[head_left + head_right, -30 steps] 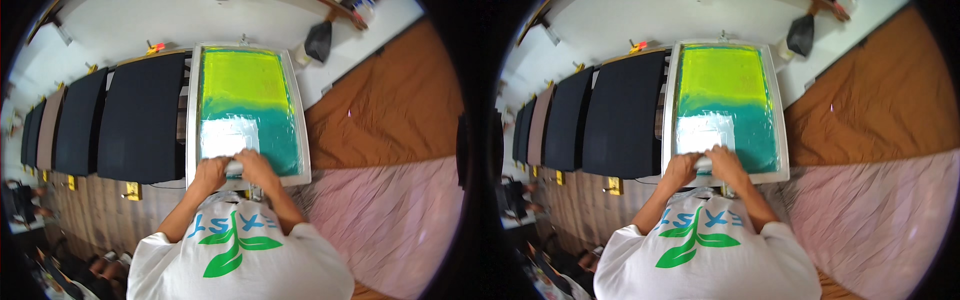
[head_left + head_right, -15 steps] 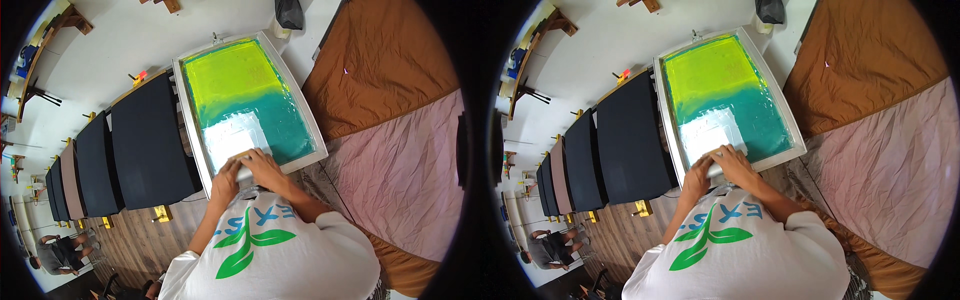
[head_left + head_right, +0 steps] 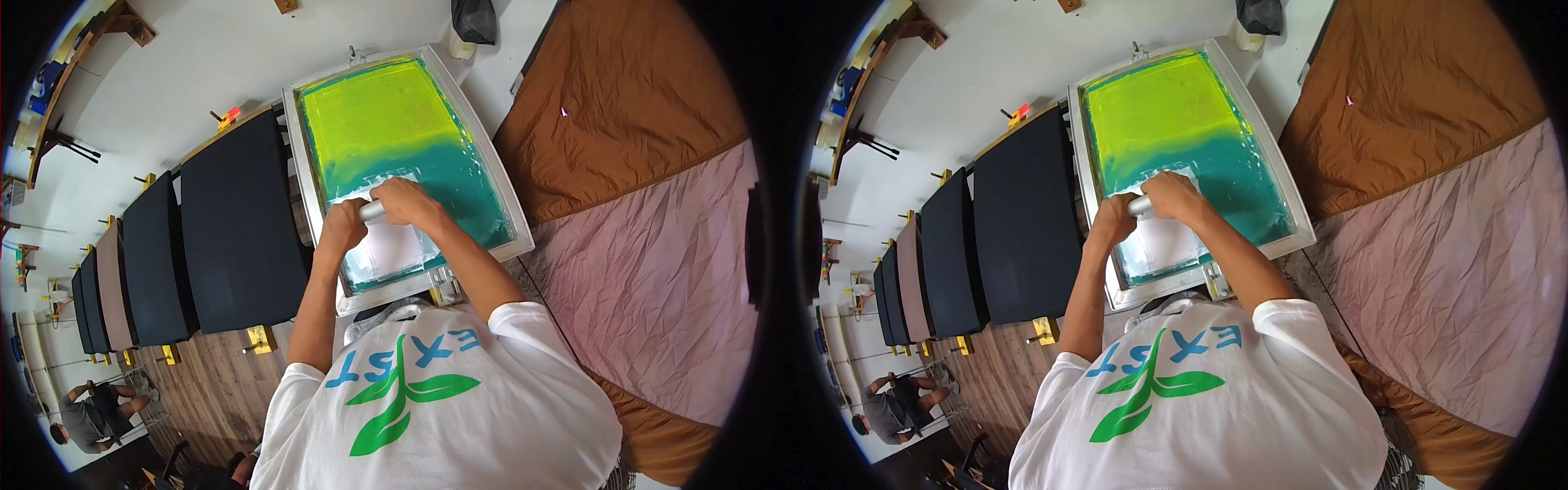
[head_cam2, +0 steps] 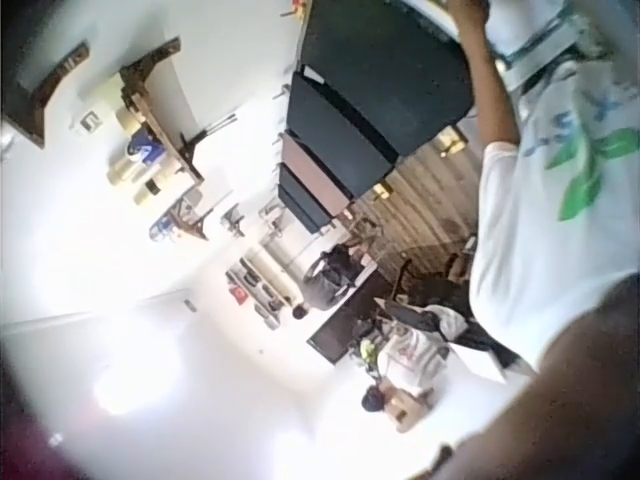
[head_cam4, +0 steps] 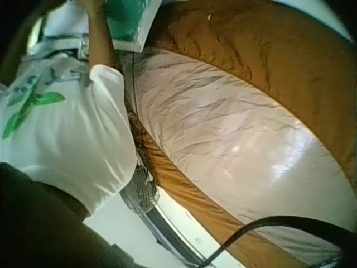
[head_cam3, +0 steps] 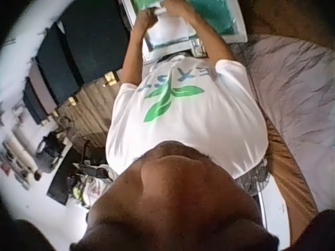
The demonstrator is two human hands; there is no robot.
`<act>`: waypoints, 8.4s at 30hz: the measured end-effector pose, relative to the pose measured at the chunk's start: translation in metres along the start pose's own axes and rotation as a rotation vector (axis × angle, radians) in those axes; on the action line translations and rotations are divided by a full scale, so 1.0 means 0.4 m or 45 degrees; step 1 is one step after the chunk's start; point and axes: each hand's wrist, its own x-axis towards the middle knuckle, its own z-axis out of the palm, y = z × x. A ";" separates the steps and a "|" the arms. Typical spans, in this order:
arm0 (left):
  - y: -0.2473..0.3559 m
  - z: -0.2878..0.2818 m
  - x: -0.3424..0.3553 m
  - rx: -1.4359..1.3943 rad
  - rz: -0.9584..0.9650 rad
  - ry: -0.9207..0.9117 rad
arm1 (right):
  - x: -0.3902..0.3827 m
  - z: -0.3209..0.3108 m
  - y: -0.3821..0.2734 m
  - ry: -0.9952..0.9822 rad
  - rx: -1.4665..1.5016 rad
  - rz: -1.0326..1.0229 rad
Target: Applying ink to a screen using a squeegee to print a design.
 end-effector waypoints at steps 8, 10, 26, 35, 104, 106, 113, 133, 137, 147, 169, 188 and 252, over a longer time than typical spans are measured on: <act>0.029 0.016 -0.030 -0.024 -0.008 0.049 | -0.037 0.028 -0.009 0.017 -0.066 0.137; 0.045 0.045 -0.093 -0.160 0.010 0.164 | -0.100 0.066 -0.027 0.157 -0.047 0.110; -0.008 0.003 -0.019 -0.005 0.046 0.065 | -0.007 0.027 0.001 0.054 -0.067 0.068; 0.026 0.002 -0.031 -0.027 -0.047 0.038 | -0.021 -0.001 -0.035 -0.174 -0.087 0.251; 0.123 0.057 -0.238 -0.043 -0.013 0.064 | -0.229 -0.011 -0.091 -0.228 -0.060 0.109; 0.094 0.046 -0.174 -0.039 -0.022 0.218 | -0.155 -0.030 -0.076 -0.182 -0.076 0.152; 0.085 0.071 -0.159 -0.215 -0.073 0.269 | -0.153 0.031 -0.048 0.014 -0.116 0.076; 0.154 0.026 -0.266 -0.084 0.032 0.168 | -0.254 -0.017 -0.109 -0.044 -0.171 -0.030; 0.068 0.023 -0.125 -0.033 -0.049 0.188 | -0.095 -0.029 -0.046 -0.116 -0.192 0.003; 0.010 0.021 -0.026 0.030 -0.145 -0.032 | 0.011 -0.017 -0.022 -0.259 -0.125 0.193; 0.089 0.081 -0.179 -0.077 -0.075 0.229 | -0.169 0.033 -0.083 -0.070 -0.133 0.250; 0.172 0.134 -0.359 -0.226 0.010 0.336 | -0.367 0.106 -0.122 0.066 -0.103 0.172; 0.010 0.058 -0.046 0.205 0.086 0.039 | -0.045 0.004 -0.057 -0.291 -0.192 0.380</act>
